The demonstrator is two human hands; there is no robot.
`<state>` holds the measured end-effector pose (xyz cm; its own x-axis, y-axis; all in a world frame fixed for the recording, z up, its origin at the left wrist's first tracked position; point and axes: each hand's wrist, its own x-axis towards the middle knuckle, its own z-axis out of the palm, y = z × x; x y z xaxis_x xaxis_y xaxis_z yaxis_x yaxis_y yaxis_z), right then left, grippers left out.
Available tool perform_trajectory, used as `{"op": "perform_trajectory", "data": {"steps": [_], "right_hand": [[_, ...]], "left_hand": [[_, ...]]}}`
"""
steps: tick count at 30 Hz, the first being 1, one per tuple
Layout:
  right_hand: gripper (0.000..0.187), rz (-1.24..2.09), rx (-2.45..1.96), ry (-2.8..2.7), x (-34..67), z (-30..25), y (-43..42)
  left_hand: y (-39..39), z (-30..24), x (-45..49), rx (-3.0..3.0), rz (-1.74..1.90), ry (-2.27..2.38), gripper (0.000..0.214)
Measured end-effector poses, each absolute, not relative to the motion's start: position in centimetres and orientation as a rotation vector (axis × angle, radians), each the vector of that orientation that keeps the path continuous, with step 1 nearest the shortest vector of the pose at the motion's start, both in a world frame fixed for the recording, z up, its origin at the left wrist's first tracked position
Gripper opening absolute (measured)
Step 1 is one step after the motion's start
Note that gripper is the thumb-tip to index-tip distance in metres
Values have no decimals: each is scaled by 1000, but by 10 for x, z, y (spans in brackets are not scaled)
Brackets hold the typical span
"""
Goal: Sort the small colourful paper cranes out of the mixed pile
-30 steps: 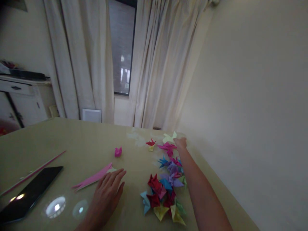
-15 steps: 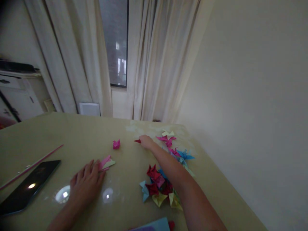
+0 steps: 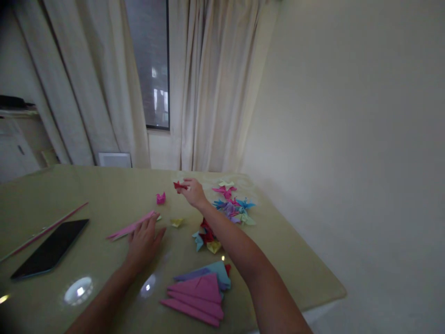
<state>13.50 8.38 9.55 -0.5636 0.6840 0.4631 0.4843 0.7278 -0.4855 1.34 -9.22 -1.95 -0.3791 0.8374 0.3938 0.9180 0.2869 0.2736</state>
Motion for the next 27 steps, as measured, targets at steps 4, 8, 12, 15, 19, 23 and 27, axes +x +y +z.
{"op": "perform_trajectory", "data": {"steps": [4, 8, 12, 15, 19, 23, 27], "right_hand": [[18, 341, -917, -2137, 175, 118, 78], [20, 204, -1068, -2048, 239, 134, 84], [33, 53, -1284, -1998, 273, 126, 78], [28, 45, -1224, -2236, 252, 100, 52], [31, 84, -991, -2645, 196, 64, 12], [16, 47, -1000, -2799, 164, 50, -7], [8, 28, -1000, -2823, 172, 63, -14]], "left_hand": [[-97, -19, 13, -1672, -535, -2374, 49], [-101, -15, -6, -1411, -451, -2430, 51], [-102, -16, -30, -1215, -420, -2581, 49], [-103, -16, -39, -1250, -436, -2637, 47], [-104, -12, -44, -1315, -522, -2675, 46], [-105, -7, -49, -1316, -667, -2734, 44], [-107, -4, -51, -1391, -759, -2691, 36]]}}
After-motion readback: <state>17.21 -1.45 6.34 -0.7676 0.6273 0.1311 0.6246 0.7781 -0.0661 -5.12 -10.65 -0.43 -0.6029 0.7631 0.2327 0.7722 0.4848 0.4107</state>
